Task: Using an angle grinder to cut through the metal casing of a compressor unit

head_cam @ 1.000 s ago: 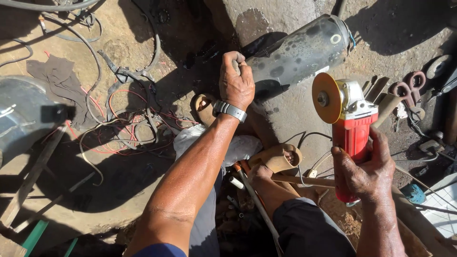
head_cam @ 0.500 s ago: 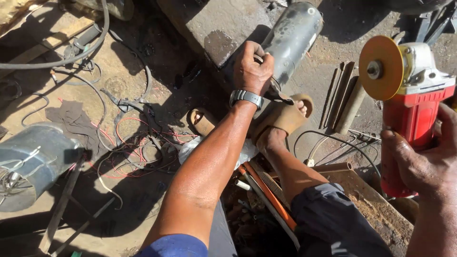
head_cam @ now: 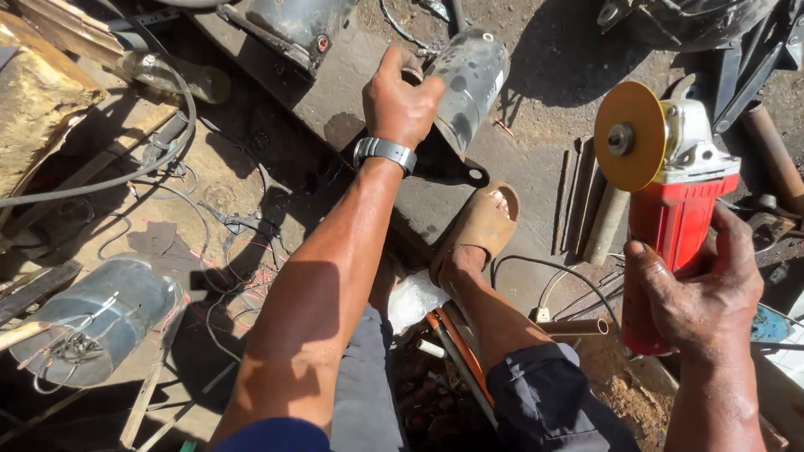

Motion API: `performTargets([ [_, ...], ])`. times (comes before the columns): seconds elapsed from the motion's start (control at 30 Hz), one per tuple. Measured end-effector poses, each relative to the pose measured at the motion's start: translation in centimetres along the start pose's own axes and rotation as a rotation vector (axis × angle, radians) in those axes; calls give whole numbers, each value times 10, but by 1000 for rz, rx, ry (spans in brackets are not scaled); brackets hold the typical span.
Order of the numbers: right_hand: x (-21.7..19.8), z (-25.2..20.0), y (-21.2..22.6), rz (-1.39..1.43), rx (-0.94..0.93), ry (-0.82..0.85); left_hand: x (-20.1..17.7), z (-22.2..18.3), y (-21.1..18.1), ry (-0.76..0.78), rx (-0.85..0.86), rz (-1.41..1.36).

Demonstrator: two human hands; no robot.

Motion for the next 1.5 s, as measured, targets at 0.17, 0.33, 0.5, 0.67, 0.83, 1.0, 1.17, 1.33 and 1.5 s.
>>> performTargets([
  [0.17,9,8,1,-37,28,96,-27,-16,30,-107,117,-38],
  [0.33,29,1,13,-145,129,163,-57,-10,101,-97,71,-162],
  [0.5,48,-14,29,-299,137,241,-80,-35,203,42,-196,-165],
  [0.67,64,-12,60,-264,1,233,-38,-41,246,-129,-313,-459],
  [0.83,65,-20,71,-304,-66,208,-25,-36,231,-219,-1017,-490],
  [1.0,63,-30,68,-295,-94,168,-28,-32,192,-137,-1077,-308],
  [1.17,56,-30,39,-179,-103,167,-30,-34,120,-163,-457,-296],
  [1.33,57,-27,27,-191,122,150,-32,-58,114,-243,233,-116],
  [1.5,78,-23,11,-128,26,212,-35,-59,122,-293,201,-106],
])
Point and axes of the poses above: each hand's wrist, its own z-axis towards the middle knuckle, its own x-axis out of the palm, y = z × x, the point moved 4 cm from there along z, towards the middle knuckle
